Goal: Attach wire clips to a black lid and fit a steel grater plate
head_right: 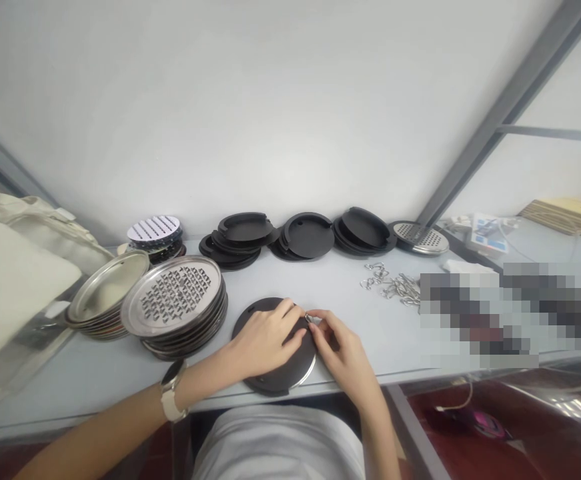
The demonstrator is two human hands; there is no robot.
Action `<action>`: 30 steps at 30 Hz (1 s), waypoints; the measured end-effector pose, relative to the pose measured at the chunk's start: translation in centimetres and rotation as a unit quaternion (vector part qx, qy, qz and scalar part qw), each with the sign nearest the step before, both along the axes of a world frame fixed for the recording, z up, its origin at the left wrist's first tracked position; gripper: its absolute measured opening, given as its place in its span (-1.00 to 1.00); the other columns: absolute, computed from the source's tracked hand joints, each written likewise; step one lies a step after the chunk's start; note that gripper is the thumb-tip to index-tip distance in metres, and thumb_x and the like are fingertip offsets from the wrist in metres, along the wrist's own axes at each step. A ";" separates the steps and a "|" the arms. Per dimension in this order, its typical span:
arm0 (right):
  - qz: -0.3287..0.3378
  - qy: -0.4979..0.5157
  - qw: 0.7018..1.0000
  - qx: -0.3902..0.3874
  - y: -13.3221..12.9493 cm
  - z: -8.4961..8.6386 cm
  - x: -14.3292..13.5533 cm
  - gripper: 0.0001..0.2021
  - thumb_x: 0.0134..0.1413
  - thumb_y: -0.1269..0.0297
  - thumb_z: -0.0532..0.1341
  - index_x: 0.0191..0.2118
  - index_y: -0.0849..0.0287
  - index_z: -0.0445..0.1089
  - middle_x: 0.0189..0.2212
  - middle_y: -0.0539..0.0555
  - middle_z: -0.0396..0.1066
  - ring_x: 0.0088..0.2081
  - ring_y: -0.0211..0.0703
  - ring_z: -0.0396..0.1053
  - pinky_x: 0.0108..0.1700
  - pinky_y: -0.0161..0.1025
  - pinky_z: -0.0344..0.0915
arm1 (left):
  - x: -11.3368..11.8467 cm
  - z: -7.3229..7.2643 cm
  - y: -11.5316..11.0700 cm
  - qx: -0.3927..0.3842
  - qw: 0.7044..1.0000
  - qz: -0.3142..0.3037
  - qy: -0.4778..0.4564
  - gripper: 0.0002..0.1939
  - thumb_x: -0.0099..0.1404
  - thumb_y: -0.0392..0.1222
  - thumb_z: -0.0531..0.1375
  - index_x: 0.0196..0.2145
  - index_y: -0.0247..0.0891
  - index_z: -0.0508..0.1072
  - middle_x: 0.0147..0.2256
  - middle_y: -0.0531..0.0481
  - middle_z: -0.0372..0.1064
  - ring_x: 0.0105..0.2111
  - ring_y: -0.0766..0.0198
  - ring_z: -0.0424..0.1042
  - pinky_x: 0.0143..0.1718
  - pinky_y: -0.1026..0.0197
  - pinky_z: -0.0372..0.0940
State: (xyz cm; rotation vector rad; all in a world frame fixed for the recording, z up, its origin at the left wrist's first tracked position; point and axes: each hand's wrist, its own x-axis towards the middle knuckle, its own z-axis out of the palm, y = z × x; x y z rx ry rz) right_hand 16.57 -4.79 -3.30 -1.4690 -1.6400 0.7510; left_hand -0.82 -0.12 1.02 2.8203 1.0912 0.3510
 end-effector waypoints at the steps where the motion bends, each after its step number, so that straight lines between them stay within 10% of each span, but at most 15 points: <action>1: -0.001 0.000 1.000 0.001 0.0 0.0 0.0 -0.70 0.28 0.15 0.04 0.04 0.13 0.28 -0.47 -0.04 0.26 -0.43 -0.23 0.24 -0.33 -0.36 0.23 | 0.0 0.0 0.0 0.000 1.000 0.000 0.000 -0.79 0.38 -0.11 -0.04 -0.10 -0.21 0.24 -0.17 -0.01 0.27 -0.38 0.20 0.41 -0.43 0.16 0.35; 30: 0.003 -0.002 1.000 -0.010 0.0 0.0 0.2 -0.69 0.28 0.15 0.04 0.06 0.10 0.28 -0.48 -0.06 0.26 -0.43 -0.26 0.24 -0.33 -0.38 0.22 | -0.1 -0.2 0.1 0.004 1.000 -0.006 -0.006 -0.77 0.38 -0.10 -0.04 -0.07 -0.21 0.23 -0.17 -0.01 0.28 -0.40 0.21 0.40 -0.46 0.17 0.31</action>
